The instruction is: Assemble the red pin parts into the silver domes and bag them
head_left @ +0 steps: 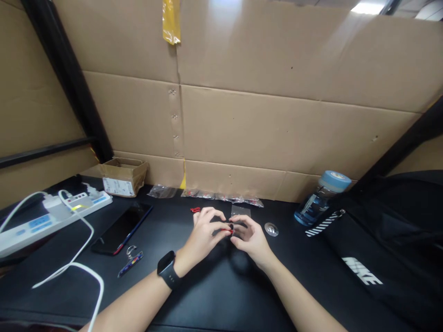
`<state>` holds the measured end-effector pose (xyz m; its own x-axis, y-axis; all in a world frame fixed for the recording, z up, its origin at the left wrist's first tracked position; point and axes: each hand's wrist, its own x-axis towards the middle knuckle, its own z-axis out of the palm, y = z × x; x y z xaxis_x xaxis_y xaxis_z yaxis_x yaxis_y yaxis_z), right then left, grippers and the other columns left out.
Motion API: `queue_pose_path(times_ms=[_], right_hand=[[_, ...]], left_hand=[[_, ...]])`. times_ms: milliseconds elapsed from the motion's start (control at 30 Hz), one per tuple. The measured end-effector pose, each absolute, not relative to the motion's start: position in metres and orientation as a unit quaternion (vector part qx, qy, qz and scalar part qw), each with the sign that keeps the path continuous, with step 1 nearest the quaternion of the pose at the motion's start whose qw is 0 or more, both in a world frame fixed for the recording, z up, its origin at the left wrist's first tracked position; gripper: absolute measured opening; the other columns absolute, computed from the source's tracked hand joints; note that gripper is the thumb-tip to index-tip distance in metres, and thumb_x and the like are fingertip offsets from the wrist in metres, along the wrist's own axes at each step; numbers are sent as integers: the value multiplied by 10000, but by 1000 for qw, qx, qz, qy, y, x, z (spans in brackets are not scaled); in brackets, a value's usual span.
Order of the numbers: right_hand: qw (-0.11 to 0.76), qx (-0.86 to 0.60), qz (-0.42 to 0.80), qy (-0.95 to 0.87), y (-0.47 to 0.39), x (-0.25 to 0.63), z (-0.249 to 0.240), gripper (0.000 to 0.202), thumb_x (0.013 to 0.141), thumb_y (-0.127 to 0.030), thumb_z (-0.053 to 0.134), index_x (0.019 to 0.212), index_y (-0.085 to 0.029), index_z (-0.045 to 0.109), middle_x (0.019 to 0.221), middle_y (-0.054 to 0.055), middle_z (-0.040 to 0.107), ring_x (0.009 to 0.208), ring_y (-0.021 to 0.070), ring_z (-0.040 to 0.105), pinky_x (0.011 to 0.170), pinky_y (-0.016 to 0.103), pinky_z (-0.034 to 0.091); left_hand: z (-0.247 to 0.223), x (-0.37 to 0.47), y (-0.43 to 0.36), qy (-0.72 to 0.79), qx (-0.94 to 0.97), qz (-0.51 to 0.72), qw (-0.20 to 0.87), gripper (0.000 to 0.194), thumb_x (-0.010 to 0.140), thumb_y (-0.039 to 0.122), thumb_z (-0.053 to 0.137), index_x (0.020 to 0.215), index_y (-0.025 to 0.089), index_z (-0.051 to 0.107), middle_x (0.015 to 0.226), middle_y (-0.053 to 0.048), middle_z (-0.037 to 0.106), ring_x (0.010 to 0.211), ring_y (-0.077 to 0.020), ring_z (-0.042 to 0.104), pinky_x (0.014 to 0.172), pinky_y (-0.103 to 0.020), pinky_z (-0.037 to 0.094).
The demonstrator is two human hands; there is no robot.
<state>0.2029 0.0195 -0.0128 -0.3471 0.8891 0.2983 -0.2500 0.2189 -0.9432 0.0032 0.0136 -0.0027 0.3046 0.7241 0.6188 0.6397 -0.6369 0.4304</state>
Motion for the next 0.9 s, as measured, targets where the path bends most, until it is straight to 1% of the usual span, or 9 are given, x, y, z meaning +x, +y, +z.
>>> queue_pose_path(times_ms=[100,233,367,467,667,833,900], right_hand=[[500,-278,561,-598,19,202,-13,444,704,-196,847,1099,-237,650,1190,71,649,1008,218,694,926,391,564],[500,-271,557,-606,18,201,-12,443,705,-199,846,1100,-233,648,1163,71,663,998,222,702,921,393,565],[507,-270,553,-603,17,200,-11,442,713,-203,842,1107,-239,645,1192,71,646,998,214,697,922,393,564],[512,-273,553,-598,17,200,-10,443,704,-213,852,1097,-237,648,1190,71,641,981,208,694,914,393,568],[523,-273,556,-586,15,200,-6,447,693,-231,869,1087,-230,659,1190,78,636,988,214,692,925,404,568],[525,-274,554,-586,15,202,-5,458,686,-268,876,1087,-233,658,1202,84,637,1002,223,694,939,414,566],[525,-271,552,-588,15,202,-6,464,679,-272,880,1082,-230,655,1196,83,640,1003,227,697,936,412,568]], left_hand=[[-3,4,13,419,811,404,48,118,941,336,661,963,305,772,1125,-55,674,1148,-265,487,961,-456,324],[-1,4,12,420,816,389,76,151,974,315,604,936,267,742,1139,-66,654,1161,-264,483,982,-462,329],[1,3,12,429,811,379,121,164,980,335,586,942,273,733,1160,-63,637,1168,-269,475,995,-474,342],[2,2,13,427,810,379,133,162,973,353,594,959,282,739,1152,-63,640,1166,-275,475,1002,-477,354],[1,1,14,415,807,398,137,139,958,350,623,941,280,742,1097,-50,672,1121,-254,509,1010,-449,376],[1,0,12,419,802,409,119,145,969,346,606,966,281,736,1053,-42,738,1193,-271,525,1011,-461,363],[1,0,12,423,798,415,111,134,960,338,622,953,286,745,1017,-33,757,1192,-278,539,1003,-466,358]])
